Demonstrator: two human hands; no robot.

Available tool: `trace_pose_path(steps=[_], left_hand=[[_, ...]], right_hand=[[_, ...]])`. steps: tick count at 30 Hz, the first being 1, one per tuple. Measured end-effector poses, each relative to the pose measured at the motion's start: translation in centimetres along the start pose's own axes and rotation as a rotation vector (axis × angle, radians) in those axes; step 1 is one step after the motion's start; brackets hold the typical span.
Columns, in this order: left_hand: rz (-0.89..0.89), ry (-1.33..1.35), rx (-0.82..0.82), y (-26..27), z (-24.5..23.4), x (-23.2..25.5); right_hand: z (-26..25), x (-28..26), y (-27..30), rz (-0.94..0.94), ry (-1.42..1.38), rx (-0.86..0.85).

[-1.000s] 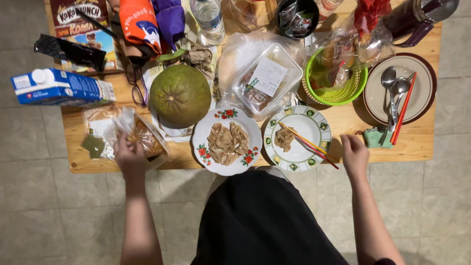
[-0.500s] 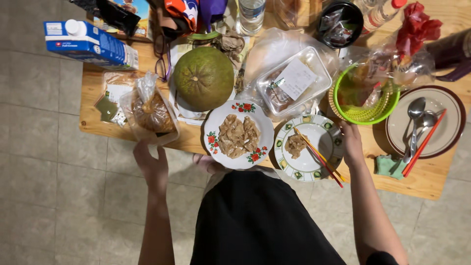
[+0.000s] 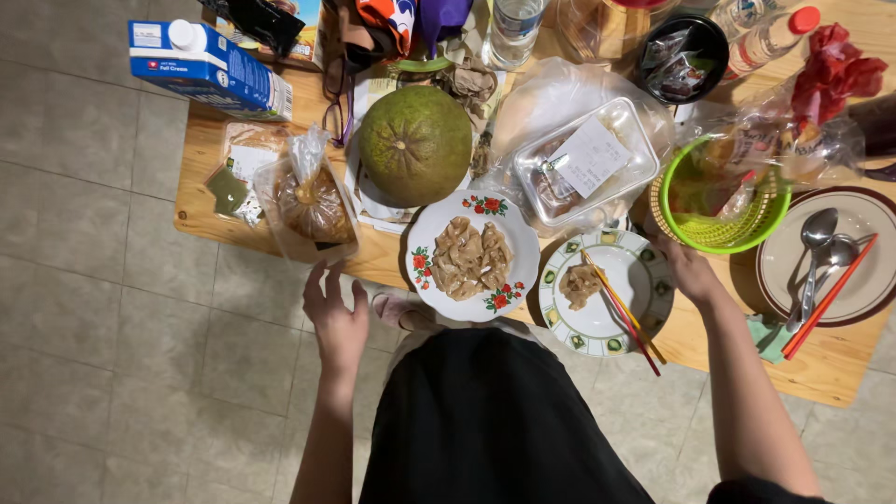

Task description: The person uses scissors to cut open a plastic bag, removes a container, and uses a spoon and chopsticks to transfer food items from plastic bags and containers onto several plates.

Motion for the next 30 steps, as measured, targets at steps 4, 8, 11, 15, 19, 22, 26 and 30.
trace_pose_path(steps=[4, 8, 11, 15, 19, 22, 26, 30], left_hand=[[0.019, 0.021, 0.016, 0.4, 0.2, -0.1], [-0.158, 0.199, -0.499, 6.5, 11.1, 0.9], [-0.705, 0.956, -1.39, 19.1, 23.2, 8.8], [-0.716, 1.006, -1.321, 21.8, 29.9, 15.4], [-0.711, 1.022, -1.168, 20.6, 30.2, 15.6], [-0.801, 1.038, -1.207, 21.4, 28.9, 13.5], [-0.857, 1.014, -1.225, 22.0, 28.5, 12.4], [-0.886, 1.014, -1.22, 22.3, 29.0, 13.4]], right_hand=[[-1.6, -0.4, 3.3, 0.161, 0.308, 0.163], [-1.5, -1.7, 3.4, 0.131, 0.262, 0.268], [0.0, -2.9, 3.1, 0.148, 0.305, 0.314], [1.2, -5.0, 3.6, 0.321, 0.215, 0.403], [0.6, -7.5, 4.8, 0.419, 0.405, 0.447], [-0.2, -7.0, 5.0, 0.388, 0.537, 0.411], [-0.8, -4.3, 6.3, 0.026, 0.706, 0.349], [-3.6, 1.6, 10.6, 0.066, 0.731, 0.352]])
Point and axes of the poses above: each hand's wrist, its own y-axis away from the middle knuckle, its own z-axis out of the palm, x = y × z, the point moved 8 cm from there along -y, towards the middle knuckle
